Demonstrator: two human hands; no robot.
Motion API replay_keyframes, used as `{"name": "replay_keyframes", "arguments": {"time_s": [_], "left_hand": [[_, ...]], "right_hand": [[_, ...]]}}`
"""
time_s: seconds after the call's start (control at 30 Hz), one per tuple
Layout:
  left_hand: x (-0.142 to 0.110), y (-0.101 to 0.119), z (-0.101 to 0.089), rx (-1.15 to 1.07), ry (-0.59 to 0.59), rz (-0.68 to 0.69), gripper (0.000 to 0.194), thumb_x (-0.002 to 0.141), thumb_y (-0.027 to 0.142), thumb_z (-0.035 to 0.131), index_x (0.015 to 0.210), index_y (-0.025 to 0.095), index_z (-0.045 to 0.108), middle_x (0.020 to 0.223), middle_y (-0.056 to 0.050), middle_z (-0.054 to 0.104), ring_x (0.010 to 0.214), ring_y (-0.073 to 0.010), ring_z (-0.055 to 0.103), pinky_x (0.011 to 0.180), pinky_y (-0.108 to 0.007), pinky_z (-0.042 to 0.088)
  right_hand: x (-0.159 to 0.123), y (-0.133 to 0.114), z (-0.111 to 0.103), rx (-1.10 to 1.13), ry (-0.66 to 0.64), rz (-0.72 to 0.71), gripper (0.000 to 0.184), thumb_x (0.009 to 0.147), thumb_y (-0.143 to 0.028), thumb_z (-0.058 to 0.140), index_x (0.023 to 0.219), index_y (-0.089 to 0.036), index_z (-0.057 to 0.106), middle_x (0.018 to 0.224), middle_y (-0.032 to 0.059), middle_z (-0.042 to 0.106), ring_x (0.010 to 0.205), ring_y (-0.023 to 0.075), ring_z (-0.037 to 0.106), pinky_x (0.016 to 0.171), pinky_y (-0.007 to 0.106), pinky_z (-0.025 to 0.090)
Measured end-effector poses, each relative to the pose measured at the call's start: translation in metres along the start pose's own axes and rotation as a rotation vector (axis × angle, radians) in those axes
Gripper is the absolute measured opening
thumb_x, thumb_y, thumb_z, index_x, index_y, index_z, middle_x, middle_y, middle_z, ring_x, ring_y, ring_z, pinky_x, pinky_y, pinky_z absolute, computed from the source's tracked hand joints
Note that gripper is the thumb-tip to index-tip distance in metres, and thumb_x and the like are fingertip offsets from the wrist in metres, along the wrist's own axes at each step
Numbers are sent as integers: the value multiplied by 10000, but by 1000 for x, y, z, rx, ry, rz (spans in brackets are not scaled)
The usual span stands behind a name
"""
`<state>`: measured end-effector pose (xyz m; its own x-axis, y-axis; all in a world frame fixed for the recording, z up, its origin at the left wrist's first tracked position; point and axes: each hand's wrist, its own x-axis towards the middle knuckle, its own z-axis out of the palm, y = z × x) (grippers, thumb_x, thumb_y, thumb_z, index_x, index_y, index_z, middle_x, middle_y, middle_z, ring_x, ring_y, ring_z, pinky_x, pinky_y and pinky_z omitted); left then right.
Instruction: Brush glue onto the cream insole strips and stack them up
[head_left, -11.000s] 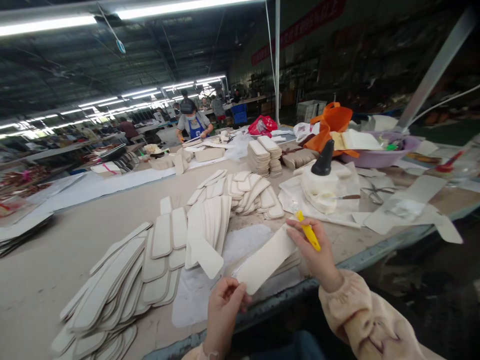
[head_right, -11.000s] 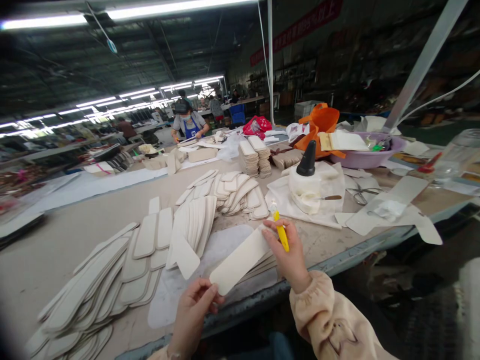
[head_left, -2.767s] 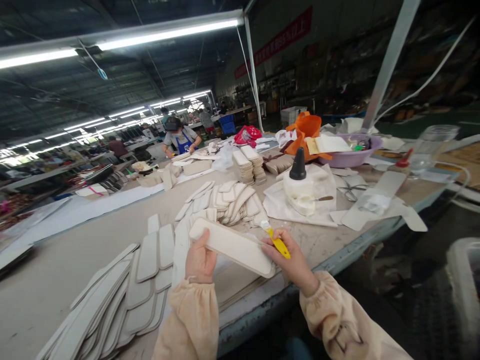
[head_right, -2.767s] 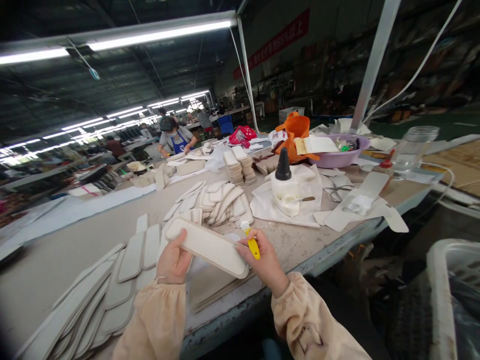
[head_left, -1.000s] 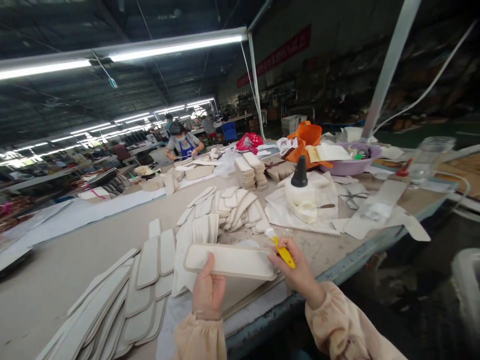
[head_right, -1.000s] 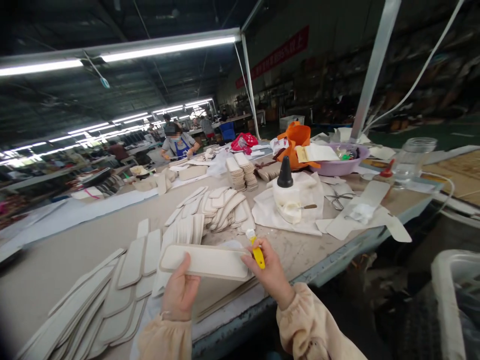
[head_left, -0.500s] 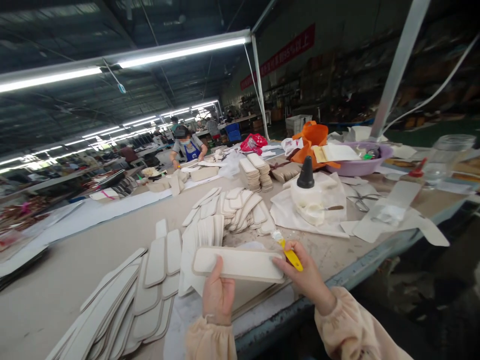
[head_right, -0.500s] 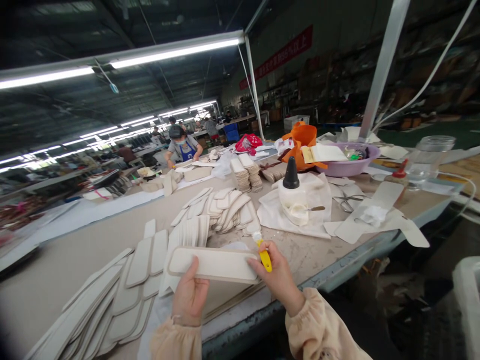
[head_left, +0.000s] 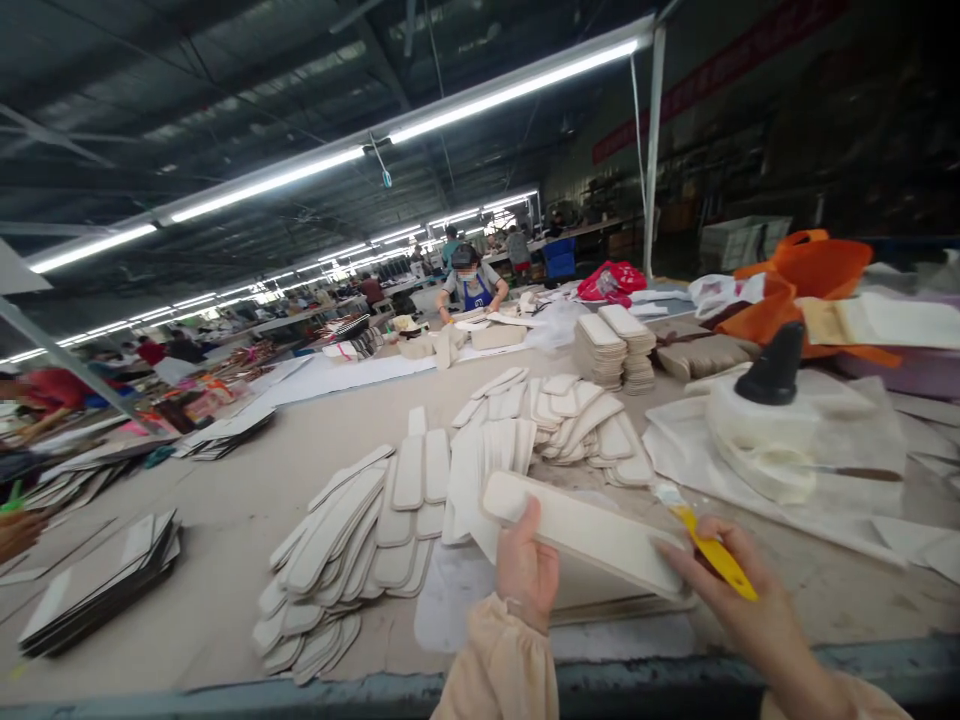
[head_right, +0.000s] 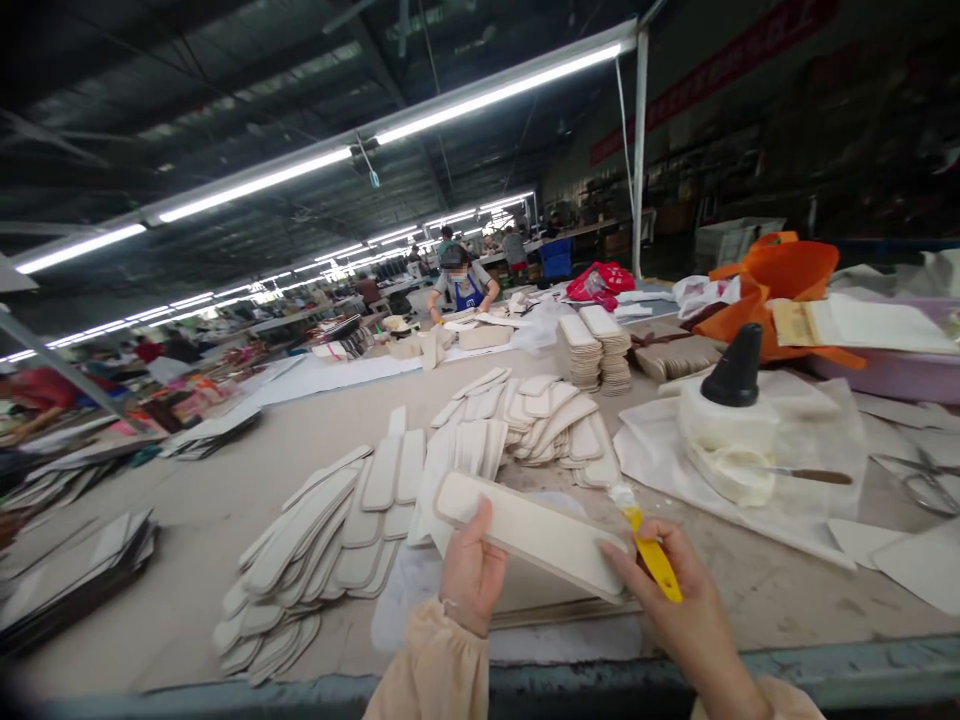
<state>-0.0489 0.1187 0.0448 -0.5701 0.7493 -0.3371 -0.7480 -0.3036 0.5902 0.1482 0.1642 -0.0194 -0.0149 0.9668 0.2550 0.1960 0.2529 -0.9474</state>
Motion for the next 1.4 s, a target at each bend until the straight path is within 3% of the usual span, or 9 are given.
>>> {"name": "replay_keyframes", "arguments": {"time_s": [0.43, 0.63, 0.97, 1.23, 1.4], "left_hand": [[-6, 4, 0, -30, -79, -21, 242, 728, 74, 689, 965, 119, 673, 931, -102, 746, 920, -217, 697, 917, -360, 531], [-7, 6, 1, -14, -69, -21, 201, 772, 59, 635, 962, 114, 673, 924, -110, 745, 920, -209, 697, 900, -370, 541], [4, 15, -6, 66, 58, -76, 233, 836, 30, 549, 1005, 157, 646, 841, -37, 749, 798, -116, 707, 833, -264, 562], [2, 12, -6, 80, 61, -88, 230, 841, 32, 536, 993, 166, 645, 828, -29, 745, 810, -123, 703, 792, -277, 579], [-6, 12, -3, 57, 54, -72, 229, 827, 34, 548, 966, 188, 644, 818, -23, 744, 817, -125, 702, 791, -255, 569]], "right_hand": [[-2, 1, 1, -72, 51, -19, 424, 664, -542, 691, 871, -259, 453, 766, -26, 476, 660, 165, 483, 610, 296, 407], [-2, -2, 1, -33, 35, -14, 395, 676, -472, 715, 875, -255, 452, 703, -38, 456, 603, 151, 457, 546, 275, 400], [-4, -24, 7, 427, -13, 203, 353, 762, -476, 630, 863, -269, 363, 768, -18, 532, 633, 157, 526, 557, 294, 497], [-4, -28, 6, 328, -40, 50, 362, 735, -408, 698, 852, -255, 392, 706, -51, 500, 641, 131, 504, 595, 246, 435], [-6, -23, 5, 276, -9, 59, 378, 717, -409, 720, 849, -251, 403, 713, -46, 521, 647, 137, 525, 589, 241, 437]]}}
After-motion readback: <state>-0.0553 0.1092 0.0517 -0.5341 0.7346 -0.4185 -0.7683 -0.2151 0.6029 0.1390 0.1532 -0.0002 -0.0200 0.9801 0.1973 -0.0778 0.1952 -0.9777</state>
